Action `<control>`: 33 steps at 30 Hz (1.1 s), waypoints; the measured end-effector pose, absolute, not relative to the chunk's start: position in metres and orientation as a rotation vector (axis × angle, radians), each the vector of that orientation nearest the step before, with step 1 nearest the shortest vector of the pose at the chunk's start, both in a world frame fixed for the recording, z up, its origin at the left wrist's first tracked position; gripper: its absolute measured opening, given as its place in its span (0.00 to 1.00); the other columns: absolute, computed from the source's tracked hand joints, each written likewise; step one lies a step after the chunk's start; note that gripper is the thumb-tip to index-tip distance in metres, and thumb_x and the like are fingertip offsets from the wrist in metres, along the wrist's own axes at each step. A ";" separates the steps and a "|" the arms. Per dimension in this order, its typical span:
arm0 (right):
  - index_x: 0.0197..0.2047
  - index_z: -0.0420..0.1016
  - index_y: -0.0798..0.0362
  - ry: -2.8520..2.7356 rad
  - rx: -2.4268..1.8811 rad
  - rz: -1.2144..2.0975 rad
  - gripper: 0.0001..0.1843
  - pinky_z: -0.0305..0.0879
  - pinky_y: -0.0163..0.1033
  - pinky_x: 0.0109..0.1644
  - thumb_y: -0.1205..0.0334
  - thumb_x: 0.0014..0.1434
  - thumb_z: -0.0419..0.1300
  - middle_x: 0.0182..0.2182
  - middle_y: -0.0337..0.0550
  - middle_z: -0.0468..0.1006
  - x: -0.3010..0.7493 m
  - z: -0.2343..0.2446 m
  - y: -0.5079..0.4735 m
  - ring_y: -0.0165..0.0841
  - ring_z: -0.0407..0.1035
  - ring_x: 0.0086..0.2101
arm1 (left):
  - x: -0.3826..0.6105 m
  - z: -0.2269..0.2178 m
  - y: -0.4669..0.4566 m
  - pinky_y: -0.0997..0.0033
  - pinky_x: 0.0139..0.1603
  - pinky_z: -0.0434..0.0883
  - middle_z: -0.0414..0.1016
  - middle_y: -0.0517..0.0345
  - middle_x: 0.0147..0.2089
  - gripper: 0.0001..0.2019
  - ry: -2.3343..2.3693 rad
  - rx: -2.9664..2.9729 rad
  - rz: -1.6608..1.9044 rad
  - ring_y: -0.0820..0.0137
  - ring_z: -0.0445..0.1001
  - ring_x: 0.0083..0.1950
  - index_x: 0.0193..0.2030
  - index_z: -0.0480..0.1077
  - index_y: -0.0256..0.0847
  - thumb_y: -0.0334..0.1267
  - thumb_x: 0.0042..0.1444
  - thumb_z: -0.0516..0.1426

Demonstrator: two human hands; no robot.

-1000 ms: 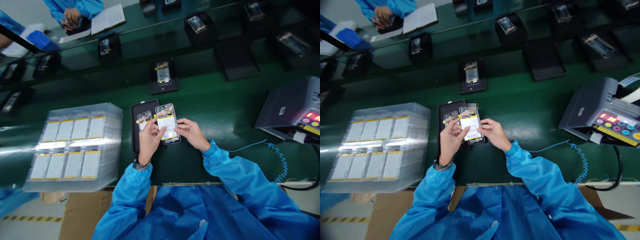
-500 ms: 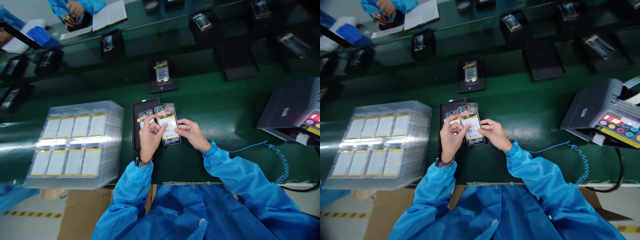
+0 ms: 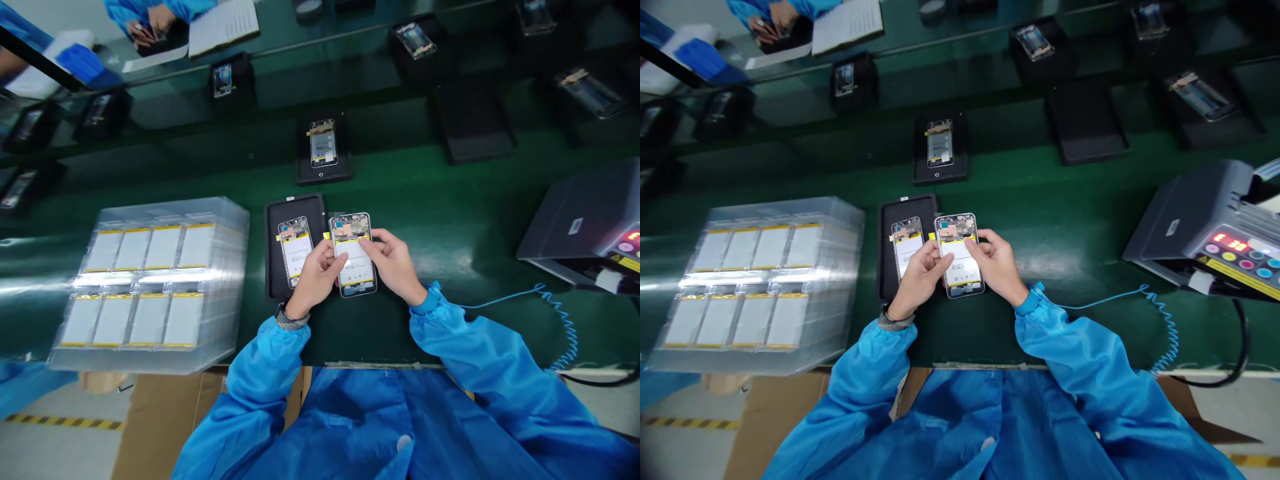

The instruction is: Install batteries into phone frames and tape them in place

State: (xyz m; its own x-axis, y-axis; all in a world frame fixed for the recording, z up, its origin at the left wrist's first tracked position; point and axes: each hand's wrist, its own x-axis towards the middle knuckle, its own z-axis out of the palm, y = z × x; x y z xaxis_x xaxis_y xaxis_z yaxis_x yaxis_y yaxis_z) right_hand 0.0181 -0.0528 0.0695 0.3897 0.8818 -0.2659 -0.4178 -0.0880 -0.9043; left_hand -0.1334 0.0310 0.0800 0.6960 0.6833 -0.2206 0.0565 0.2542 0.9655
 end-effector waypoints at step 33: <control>0.38 0.71 0.51 -0.878 -1.588 0.612 0.15 0.56 0.35 0.29 0.48 0.68 0.60 0.22 0.34 0.72 -0.002 0.069 -0.071 0.28 0.60 0.22 | -0.106 0.080 -0.003 0.73 0.32 0.71 0.80 0.55 0.33 0.15 1.098 1.432 0.886 0.70 0.73 0.32 0.37 0.76 0.37 0.49 0.58 0.64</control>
State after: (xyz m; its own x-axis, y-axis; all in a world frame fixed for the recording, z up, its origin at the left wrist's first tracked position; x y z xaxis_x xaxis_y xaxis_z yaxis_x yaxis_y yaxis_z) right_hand -0.0019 -0.0706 0.0688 0.5821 0.8094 0.0773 0.2075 -0.0559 -0.9766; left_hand -0.1058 -0.0026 0.0796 0.2975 0.9536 -0.0470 0.1558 0.0001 0.9878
